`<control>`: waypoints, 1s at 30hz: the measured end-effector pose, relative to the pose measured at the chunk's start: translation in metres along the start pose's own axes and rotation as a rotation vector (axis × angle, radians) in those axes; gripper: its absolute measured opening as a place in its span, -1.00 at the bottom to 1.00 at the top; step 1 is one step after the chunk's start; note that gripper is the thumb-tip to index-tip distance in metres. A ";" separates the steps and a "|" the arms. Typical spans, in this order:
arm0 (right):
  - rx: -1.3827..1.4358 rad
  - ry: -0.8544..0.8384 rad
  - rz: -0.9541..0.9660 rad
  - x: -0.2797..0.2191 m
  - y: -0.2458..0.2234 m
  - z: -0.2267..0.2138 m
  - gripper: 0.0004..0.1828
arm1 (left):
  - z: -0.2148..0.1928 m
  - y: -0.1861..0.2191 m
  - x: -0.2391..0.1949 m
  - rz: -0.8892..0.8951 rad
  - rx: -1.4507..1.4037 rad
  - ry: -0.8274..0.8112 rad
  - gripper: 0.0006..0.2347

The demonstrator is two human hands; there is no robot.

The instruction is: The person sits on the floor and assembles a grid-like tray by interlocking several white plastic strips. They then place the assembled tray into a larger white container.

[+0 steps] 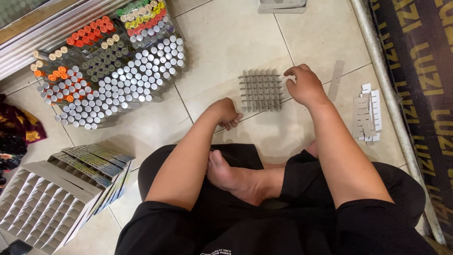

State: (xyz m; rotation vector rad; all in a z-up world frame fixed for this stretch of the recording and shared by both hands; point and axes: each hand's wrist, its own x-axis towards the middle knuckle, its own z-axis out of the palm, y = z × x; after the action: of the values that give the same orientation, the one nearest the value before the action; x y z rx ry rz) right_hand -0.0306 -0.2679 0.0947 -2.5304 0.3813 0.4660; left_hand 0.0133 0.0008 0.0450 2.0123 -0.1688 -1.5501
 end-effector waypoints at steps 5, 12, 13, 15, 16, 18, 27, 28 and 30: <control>-0.055 0.024 -0.034 0.017 -0.001 0.011 -0.65 | 0.020 -0.003 0.019 -0.001 -0.247 0.050 -0.68; -0.063 0.019 -0.038 0.025 0.000 0.023 -0.71 | 0.020 0.002 0.016 0.102 -0.384 0.135 -0.73; -0.062 0.018 -0.038 0.027 0.003 0.026 -0.71 | 0.020 0.003 0.014 0.100 -0.384 0.135 -0.73; -0.019 0.041 -0.031 0.029 0.009 0.032 -0.74 | 0.020 0.004 0.010 0.117 -0.390 0.214 -0.75; -0.019 0.038 -0.030 0.028 0.009 0.033 -0.74 | 0.021 0.004 0.011 0.115 -0.392 0.213 -0.75; 0.001 0.035 -0.025 0.026 0.009 0.034 -0.75 | 0.020 0.004 0.014 0.125 -0.404 0.256 -0.77; 0.082 -0.040 0.074 0.004 -0.013 0.046 -0.70 | 0.016 0.001 0.022 0.180 -0.397 0.328 -0.75; 0.079 -0.039 0.071 0.003 -0.015 0.049 -0.70 | 0.016 0.001 0.023 0.182 -0.399 0.331 -0.75; 0.111 -0.053 0.070 -0.001 -0.018 0.054 -0.68 | 0.017 0.001 0.024 0.196 -0.414 0.331 -0.74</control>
State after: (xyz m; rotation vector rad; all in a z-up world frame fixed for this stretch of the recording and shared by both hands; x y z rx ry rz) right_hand -0.0382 -0.2234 0.0600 -2.3989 0.4647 0.5229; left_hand 0.0056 -0.0166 0.0229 1.8222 0.0793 -1.0150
